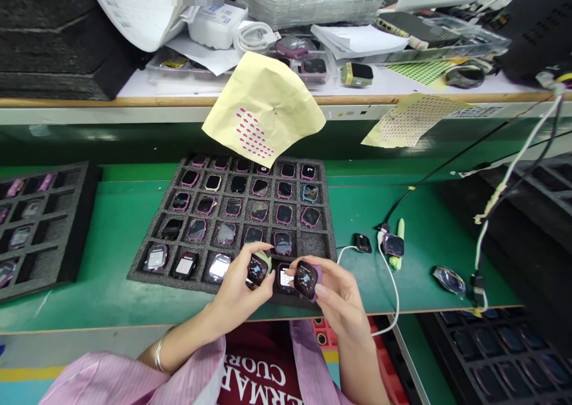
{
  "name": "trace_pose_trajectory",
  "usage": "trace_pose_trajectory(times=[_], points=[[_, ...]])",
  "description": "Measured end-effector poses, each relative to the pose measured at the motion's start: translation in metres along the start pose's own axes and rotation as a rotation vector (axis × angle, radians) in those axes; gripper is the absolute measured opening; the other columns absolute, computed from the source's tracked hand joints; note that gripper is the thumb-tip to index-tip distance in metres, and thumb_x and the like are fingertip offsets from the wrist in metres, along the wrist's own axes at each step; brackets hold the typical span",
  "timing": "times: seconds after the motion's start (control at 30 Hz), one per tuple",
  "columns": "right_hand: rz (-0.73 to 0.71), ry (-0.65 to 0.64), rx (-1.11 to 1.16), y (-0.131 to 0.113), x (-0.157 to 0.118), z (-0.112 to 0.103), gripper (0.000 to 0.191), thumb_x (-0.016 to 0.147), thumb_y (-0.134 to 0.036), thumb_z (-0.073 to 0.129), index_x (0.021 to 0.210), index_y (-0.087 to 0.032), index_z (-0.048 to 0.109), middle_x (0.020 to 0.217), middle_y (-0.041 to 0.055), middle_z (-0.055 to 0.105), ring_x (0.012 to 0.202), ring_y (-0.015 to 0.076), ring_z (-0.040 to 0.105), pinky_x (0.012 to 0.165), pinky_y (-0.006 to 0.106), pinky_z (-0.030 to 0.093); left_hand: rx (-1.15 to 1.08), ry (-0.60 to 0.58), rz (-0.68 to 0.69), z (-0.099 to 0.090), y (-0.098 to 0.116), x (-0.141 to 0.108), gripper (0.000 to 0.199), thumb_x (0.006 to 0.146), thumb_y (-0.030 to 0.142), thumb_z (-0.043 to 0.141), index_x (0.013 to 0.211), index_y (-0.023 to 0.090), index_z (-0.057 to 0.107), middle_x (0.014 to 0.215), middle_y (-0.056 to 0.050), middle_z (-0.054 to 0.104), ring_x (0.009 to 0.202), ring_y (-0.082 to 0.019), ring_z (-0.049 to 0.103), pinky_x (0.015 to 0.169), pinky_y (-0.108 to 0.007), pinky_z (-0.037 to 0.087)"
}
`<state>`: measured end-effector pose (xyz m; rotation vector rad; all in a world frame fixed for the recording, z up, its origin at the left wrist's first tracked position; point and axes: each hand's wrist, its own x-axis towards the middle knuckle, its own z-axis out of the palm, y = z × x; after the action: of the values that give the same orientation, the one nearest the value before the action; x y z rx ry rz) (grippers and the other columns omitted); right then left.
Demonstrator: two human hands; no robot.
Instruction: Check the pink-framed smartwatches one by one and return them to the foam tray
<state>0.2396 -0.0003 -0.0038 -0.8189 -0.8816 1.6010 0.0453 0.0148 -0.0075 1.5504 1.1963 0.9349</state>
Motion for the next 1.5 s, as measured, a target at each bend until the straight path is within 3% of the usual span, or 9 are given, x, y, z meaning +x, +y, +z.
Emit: trace_pose_trajectory(times=[0.27, 0.43, 0.6, 0.83, 0.97, 1.17, 1.37, 1.5], points=[[0.075, -0.029, -0.012, 0.005, 0.006, -0.006, 0.032, 0.085, -0.021, 0.069, 0.117, -0.024, 0.066, 0.110, 0.0092, 0.069, 0.105, 0.0269, 0.064, 0.092, 0.036, 0.050, -0.064, -0.068, -0.109, 0.000, -0.002, 0.005, 0.041, 0.083, 0.019, 0.057, 0.122, 0.025, 0.046, 0.107, -0.002, 0.058, 0.093, -0.017, 0.056, 0.087, -0.030, 0.045], [0.153, -0.016, 0.021, 0.003, 0.006, -0.007, 0.038, 0.089, -0.020, 0.063, 0.127, -0.024, 0.059, 0.126, 0.0099, 0.060, 0.116, 0.0286, 0.057, 0.096, 0.040, 0.048, -0.400, -0.198, -0.238, 0.000, -0.011, 0.008, 0.049, 0.085, 0.023, 0.056, 0.131, 0.024, 0.037, 0.099, -0.003, 0.057, 0.071, -0.013, 0.058, 0.065, -0.026, 0.052], [0.171, 0.024, 0.069, 0.004, 0.005, -0.008, 0.041, 0.090, -0.018, 0.060, 0.130, -0.024, 0.056, 0.127, 0.0104, 0.060, 0.117, 0.0302, 0.056, 0.096, 0.044, 0.048, -0.471, -0.284, -0.267, -0.004, -0.014, 0.009, 0.042, 0.090, 0.021, 0.045, 0.131, 0.019, 0.038, 0.092, -0.003, 0.059, 0.063, -0.009, 0.060, 0.070, -0.027, 0.052], [0.126, 0.068, 0.071, 0.011, 0.006, -0.004, 0.042, 0.088, -0.017, 0.061, 0.130, -0.024, 0.057, 0.126, 0.0104, 0.061, 0.117, 0.0318, 0.056, 0.101, 0.051, 0.042, -0.585, -0.268, -0.290, 0.001, -0.010, 0.009, 0.041, 0.088, 0.019, 0.044, 0.129, 0.021, 0.042, 0.109, -0.008, 0.055, 0.091, -0.019, 0.062, 0.069, -0.030, 0.056], [0.081, 0.090, 0.038, 0.013, 0.006, -0.001, 0.041, 0.089, -0.020, 0.062, 0.129, -0.025, 0.057, 0.126, 0.0099, 0.061, 0.117, 0.0316, 0.056, 0.105, 0.054, 0.036, -0.586, -0.261, -0.294, 0.002, -0.009, 0.009, 0.040, 0.088, 0.018, 0.045, 0.127, 0.021, 0.044, 0.108, -0.008, 0.055, 0.092, -0.019, 0.062, 0.068, -0.029, 0.056], [0.060, 0.106, -0.009, 0.015, 0.006, 0.000, 0.039, 0.089, -0.022, 0.062, 0.128, -0.026, 0.058, 0.126, 0.0093, 0.061, 0.122, 0.0313, 0.052, 0.109, 0.054, 0.030, -0.595, -0.265, -0.287, 0.002, -0.006, 0.011, 0.038, 0.087, 0.017, 0.044, 0.125, 0.020, 0.044, 0.103, -0.005, 0.057, 0.077, -0.014, 0.061, 0.067, -0.028, 0.056], [0.082, 0.092, 0.019, 0.014, 0.005, 0.002, 0.044, 0.093, -0.022, 0.059, 0.135, -0.030, 0.050, 0.132, 0.0088, 0.056, 0.122, 0.0285, 0.052, 0.103, 0.047, 0.040, -0.505, -0.239, -0.280, 0.005, -0.011, 0.010, 0.043, 0.081, 0.014, 0.054, 0.122, 0.022, 0.043, 0.093, -0.001, 0.054, 0.071, -0.012, 0.056, 0.060, -0.023, 0.049], [0.119, 0.086, 0.050, 0.012, 0.006, 0.004, 0.051, 0.091, -0.024, 0.063, 0.138, -0.031, 0.044, 0.129, 0.0090, 0.059, 0.118, 0.0264, 0.055, 0.099, 0.043, 0.044, -0.277, -0.147, -0.210, 0.006, -0.011, 0.008, 0.038, 0.078, 0.013, 0.059, 0.113, 0.021, 0.049, 0.096, -0.001, 0.055, 0.080, -0.014, 0.053, 0.072, -0.025, 0.044]])
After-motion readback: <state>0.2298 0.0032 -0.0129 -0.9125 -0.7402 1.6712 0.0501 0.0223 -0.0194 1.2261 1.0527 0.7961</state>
